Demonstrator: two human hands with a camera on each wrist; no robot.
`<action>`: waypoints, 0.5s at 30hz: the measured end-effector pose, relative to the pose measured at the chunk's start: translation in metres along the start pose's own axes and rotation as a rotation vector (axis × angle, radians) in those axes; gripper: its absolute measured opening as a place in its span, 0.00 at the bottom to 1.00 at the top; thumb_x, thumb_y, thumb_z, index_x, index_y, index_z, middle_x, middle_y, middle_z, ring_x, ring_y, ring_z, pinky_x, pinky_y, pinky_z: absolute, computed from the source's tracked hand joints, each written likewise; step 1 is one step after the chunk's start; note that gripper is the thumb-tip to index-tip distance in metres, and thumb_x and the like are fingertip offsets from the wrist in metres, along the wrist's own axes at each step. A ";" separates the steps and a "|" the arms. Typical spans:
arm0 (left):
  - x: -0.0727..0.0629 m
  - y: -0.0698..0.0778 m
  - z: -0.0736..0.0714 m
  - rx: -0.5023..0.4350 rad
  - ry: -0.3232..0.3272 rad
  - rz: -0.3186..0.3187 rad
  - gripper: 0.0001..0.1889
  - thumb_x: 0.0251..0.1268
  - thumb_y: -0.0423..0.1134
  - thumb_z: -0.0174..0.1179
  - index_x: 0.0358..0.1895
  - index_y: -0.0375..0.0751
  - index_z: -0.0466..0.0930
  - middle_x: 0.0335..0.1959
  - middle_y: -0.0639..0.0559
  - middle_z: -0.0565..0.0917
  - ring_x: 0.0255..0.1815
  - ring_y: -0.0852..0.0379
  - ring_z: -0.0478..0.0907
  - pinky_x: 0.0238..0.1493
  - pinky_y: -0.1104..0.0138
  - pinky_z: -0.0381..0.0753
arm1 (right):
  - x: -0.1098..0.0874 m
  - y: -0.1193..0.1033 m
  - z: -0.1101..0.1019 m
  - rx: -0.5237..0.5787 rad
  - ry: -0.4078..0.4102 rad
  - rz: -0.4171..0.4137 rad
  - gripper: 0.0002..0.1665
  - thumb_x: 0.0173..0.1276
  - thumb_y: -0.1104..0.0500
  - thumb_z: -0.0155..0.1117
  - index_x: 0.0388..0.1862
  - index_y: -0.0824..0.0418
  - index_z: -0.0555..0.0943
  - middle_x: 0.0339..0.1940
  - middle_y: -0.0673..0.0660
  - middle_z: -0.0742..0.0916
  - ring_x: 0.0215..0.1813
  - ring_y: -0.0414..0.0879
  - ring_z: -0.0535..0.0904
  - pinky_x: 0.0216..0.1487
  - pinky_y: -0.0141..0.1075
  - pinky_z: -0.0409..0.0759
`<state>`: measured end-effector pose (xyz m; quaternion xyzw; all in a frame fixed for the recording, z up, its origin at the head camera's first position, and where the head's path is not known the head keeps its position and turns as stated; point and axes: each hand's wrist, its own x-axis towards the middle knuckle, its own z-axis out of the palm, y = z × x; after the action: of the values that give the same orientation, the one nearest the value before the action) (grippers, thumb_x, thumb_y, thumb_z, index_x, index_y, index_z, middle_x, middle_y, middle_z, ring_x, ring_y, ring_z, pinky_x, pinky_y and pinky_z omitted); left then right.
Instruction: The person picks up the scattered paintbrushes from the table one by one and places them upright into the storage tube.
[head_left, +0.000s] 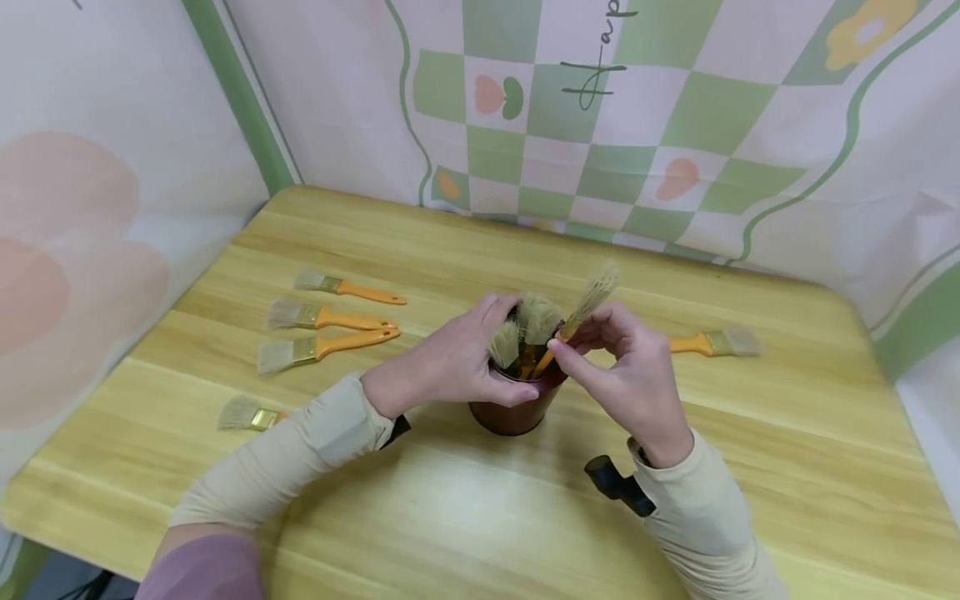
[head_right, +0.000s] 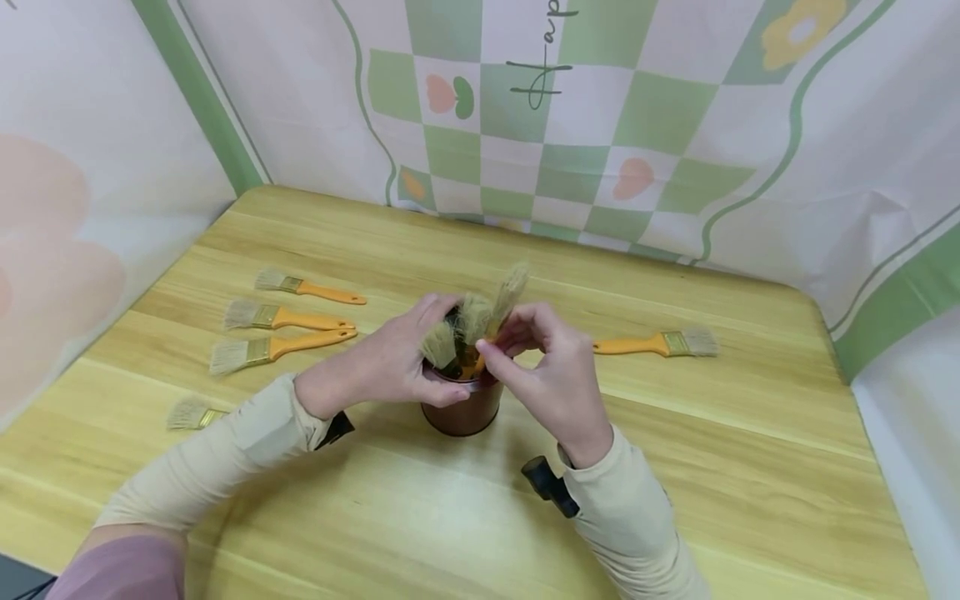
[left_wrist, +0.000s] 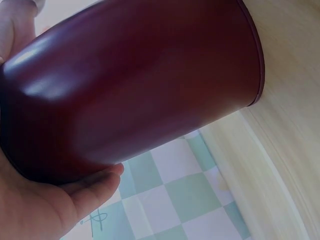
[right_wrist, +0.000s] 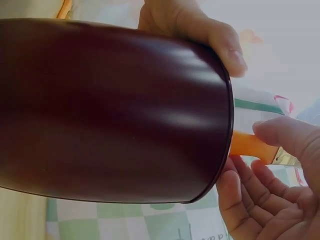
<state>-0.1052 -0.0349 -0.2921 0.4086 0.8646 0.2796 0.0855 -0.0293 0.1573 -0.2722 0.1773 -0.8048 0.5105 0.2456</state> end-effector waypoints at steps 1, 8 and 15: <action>0.000 0.000 0.000 -0.003 0.001 0.000 0.54 0.51 0.61 0.67 0.75 0.38 0.49 0.66 0.42 0.65 0.53 0.49 0.75 0.58 0.57 0.77 | 0.000 0.000 0.000 -0.006 0.000 0.005 0.13 0.50 0.78 0.69 0.33 0.72 0.77 0.25 0.47 0.85 0.29 0.33 0.81 0.35 0.23 0.80; -0.001 -0.001 0.001 -0.006 0.004 0.008 0.54 0.51 0.61 0.67 0.75 0.37 0.48 0.66 0.41 0.65 0.53 0.49 0.75 0.58 0.58 0.77 | -0.002 0.001 0.003 -0.051 0.006 0.034 0.13 0.51 0.76 0.71 0.32 0.71 0.76 0.24 0.56 0.84 0.28 0.32 0.80 0.34 0.22 0.78; -0.001 -0.002 0.001 -0.007 0.010 0.021 0.55 0.50 0.61 0.68 0.75 0.36 0.49 0.65 0.40 0.65 0.53 0.48 0.76 0.58 0.58 0.77 | -0.004 0.003 0.006 -0.081 -0.012 0.051 0.14 0.50 0.75 0.72 0.33 0.71 0.76 0.24 0.58 0.84 0.27 0.31 0.79 0.32 0.22 0.77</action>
<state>-0.1056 -0.0360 -0.2940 0.4162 0.8596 0.2854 0.0797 -0.0285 0.1532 -0.2786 0.1499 -0.8305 0.4825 0.2346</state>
